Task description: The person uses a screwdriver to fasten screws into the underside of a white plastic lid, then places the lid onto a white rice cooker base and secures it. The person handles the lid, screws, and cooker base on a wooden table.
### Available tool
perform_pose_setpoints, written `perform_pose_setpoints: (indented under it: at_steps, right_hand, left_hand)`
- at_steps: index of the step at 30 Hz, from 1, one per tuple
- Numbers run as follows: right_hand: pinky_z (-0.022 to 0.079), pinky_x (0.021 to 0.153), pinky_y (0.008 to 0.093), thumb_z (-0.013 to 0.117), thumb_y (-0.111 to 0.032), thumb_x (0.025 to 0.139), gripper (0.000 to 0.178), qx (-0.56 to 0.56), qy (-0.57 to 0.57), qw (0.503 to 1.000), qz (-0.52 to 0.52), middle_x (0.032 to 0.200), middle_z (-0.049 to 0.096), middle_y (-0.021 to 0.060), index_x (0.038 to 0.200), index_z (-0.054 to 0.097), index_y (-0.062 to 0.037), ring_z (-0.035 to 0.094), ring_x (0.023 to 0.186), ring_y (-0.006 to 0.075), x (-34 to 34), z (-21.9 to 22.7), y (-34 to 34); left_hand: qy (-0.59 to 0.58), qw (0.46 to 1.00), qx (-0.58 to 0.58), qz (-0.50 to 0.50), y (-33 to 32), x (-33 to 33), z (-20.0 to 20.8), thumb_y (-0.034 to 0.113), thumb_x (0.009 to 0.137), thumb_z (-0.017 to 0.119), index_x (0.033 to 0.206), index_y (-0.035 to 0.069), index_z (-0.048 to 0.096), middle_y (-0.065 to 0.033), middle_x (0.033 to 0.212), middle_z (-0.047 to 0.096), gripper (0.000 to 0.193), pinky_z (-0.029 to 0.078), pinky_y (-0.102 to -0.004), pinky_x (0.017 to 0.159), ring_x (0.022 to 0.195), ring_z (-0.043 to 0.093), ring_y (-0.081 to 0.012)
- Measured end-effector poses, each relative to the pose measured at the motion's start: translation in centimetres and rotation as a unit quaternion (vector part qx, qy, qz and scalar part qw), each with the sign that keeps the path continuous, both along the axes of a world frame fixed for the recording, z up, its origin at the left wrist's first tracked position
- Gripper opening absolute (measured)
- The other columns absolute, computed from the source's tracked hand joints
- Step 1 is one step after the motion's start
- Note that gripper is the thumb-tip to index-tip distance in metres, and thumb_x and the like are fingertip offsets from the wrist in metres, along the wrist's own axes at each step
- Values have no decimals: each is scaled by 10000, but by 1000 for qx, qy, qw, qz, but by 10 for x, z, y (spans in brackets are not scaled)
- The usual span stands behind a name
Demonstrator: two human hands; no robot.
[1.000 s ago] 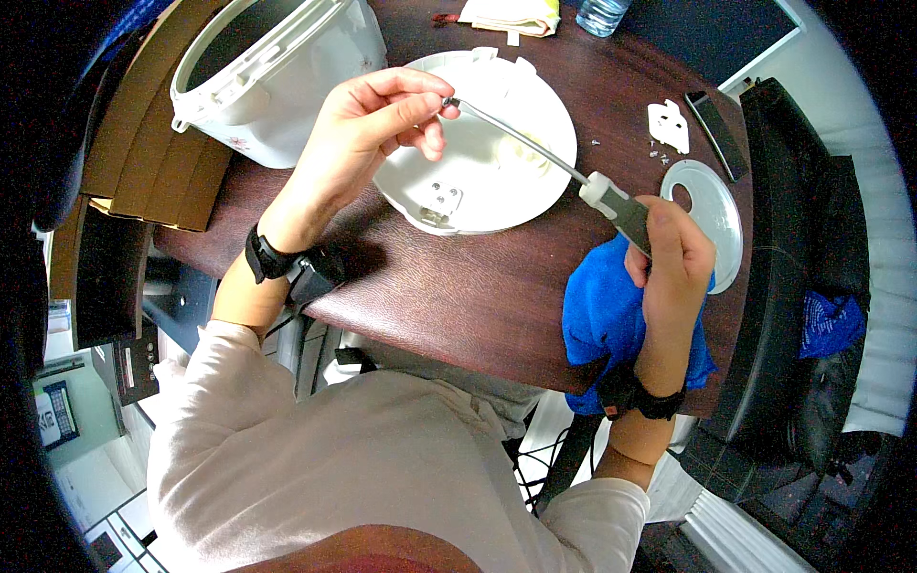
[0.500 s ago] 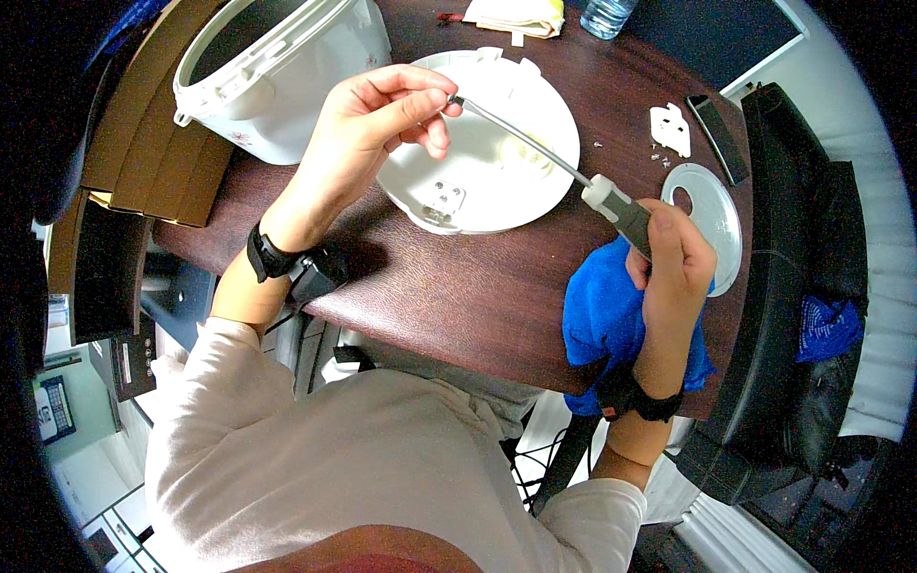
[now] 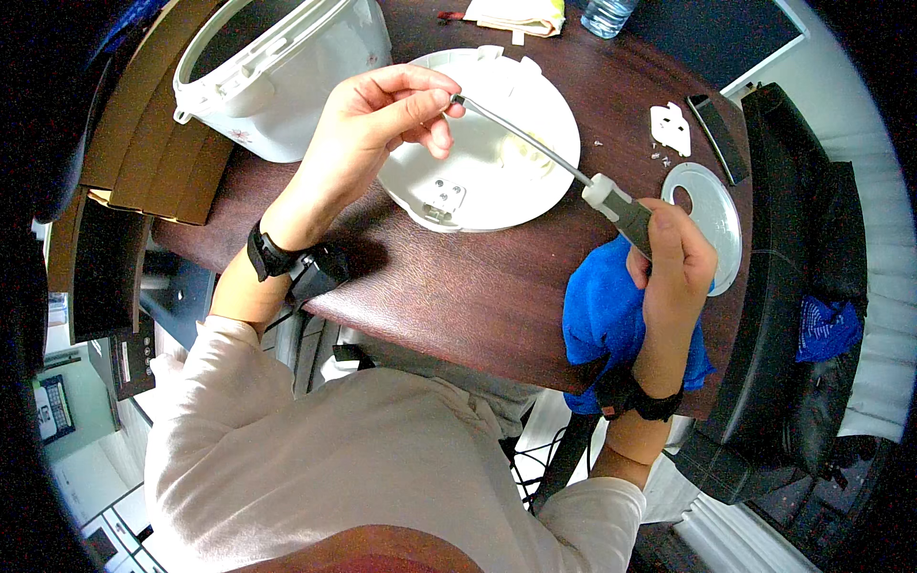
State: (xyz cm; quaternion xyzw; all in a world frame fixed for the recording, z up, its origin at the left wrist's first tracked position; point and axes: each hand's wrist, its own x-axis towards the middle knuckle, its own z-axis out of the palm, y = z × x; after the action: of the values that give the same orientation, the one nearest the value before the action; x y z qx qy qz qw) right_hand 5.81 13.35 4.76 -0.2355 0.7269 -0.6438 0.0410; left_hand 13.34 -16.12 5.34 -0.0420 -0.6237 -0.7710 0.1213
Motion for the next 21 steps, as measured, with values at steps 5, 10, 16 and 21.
perform_pose_setpoints:
  at_steps: [5,10,16,21]
  right_hand:
    - [253,390,203,502,-219,982,297,9,6,1000,-5,564,483,1,972,640,43,398,437,47,-1,-2,0]
    - [250,388,203,496,-226,985,306,22,13,1000,-1,559,479,-3,970,642,43,396,434,45,1,0,-1]
    - [247,384,205,491,-229,987,310,9,6,1000,-1,548,475,-7,963,643,41,392,427,45,1,0,-1]
    - [244,379,208,493,-229,988,311,11,9,1000,-2,541,472,-9,958,645,40,387,417,43,0,-1,-1]
  left_hand:
    - [14,1000,-17,8,0,0,-1,93,928,591,1070,-17,629,-101,937,680,183,537,-253,686,709,648,-124]
    - [19,999,-34,14,0,1,1,91,929,590,1070,-18,628,-102,935,680,183,537,-250,687,714,650,-123]
    - [18,1000,-22,11,1,1,1,94,932,586,1068,-20,628,-102,934,680,182,540,-252,690,720,653,-125]
    - [26,999,-35,13,0,0,0,88,930,588,1061,-21,630,-102,928,679,175,541,-254,694,727,656,-128]
